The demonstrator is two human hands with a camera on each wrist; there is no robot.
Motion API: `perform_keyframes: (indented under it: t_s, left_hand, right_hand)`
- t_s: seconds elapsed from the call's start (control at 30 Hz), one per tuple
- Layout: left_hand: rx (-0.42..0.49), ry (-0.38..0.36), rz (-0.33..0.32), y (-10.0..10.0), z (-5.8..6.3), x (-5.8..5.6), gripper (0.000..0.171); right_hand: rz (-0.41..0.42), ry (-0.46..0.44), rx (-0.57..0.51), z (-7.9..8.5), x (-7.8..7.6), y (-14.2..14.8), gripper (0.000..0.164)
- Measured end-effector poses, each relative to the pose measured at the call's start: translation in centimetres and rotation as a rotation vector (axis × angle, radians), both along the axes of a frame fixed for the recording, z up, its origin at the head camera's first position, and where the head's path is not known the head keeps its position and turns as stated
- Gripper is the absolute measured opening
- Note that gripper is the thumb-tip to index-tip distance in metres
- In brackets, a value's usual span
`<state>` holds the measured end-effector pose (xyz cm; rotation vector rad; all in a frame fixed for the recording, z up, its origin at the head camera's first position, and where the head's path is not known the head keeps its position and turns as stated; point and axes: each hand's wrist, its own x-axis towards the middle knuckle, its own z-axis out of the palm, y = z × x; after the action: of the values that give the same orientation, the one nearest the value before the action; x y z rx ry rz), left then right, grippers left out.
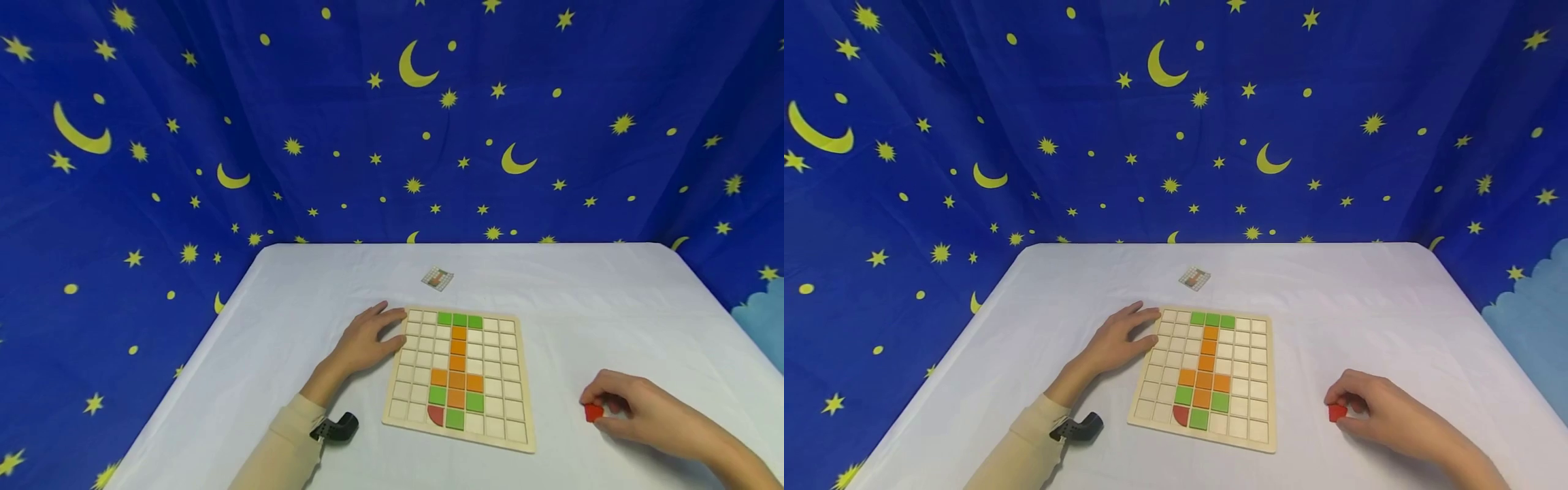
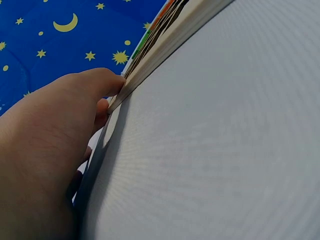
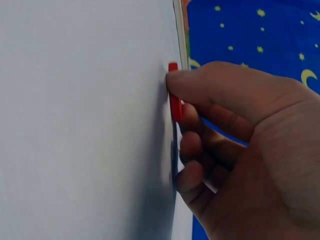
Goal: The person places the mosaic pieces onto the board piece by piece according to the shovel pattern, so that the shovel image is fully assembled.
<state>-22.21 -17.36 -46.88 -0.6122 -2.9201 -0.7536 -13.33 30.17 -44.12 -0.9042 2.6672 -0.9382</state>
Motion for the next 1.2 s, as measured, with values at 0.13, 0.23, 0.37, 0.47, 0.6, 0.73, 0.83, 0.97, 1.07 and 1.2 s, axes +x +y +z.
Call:
perform_keyframes:
  t_s: [0.13, 0.23, 0.37, 0.47, 0.6, 0.73, 0.83, 0.97, 1.07, 1.2]
  left_hand:
    - [0.003, -0.006, 0.007, -0.2, 0.2, 0.1, 0.052]
    - [0.001, -0.001, 0.005, -0.3, 0.3, 0.2, 0.052]
    - [0.002, 0.001, 0.0, -0.3, 0.3, 0.1, 0.053]
    - [0.001, 0.003, 0.0, -0.3, 0.3, 0.1, 0.053]
    - [0.012, 0.009, 0.002, -0.2, 0.3, 0.2, 0.052]
    - [0.014, -0.006, 0.001, -0.1, 0.2, 0.3, 0.052]
    - [0.007, -0.004, -0.006, -0.1, 0.0, 0.2, 0.052]
    - [0.009, 0.009, -0.002, -0.1, -0.1, 0.1, 0.053]
    - [0.011, 0.004, -0.003, -0.2, 0.0, 0.1, 0.053]
    - [0.015, -0.003, -0.003, -0.1, 0.1, 0.2, 0.052]
  right_hand:
    - [0.015, 0.017, -0.03, 0.0, -0.3, -1.2, 0.023]
    - [0.026, 0.032, -0.054, 0.0, -0.6, -2.2, 0.023]
    - [0.042, 0.063, -0.056, 0.1, -1.0, -3.4, 0.024]
    - [0.057, 0.075, -0.045, 0.2, -1.4, -4.3, 0.025]
    - [0.06, 0.069, -0.033, 0.4, -1.7, -5.4, 0.024]
    - [0.059, 0.056, -0.031, 0.5, -1.9, -6.3, 0.025]
    - [0.06, 0.051, -0.018, 0.5, -2.0, -6.9, 0.026]
    - [0.069, 0.038, -0.012, 0.8, -2.2, -7.8, 0.025]
    - [0.089, 0.035, -0.027, 0.9, -2.3, -8.5, 0.024]
    - [0.131, 0.028, -0.044, 0.9, -2.3, -9.6, 0.022]
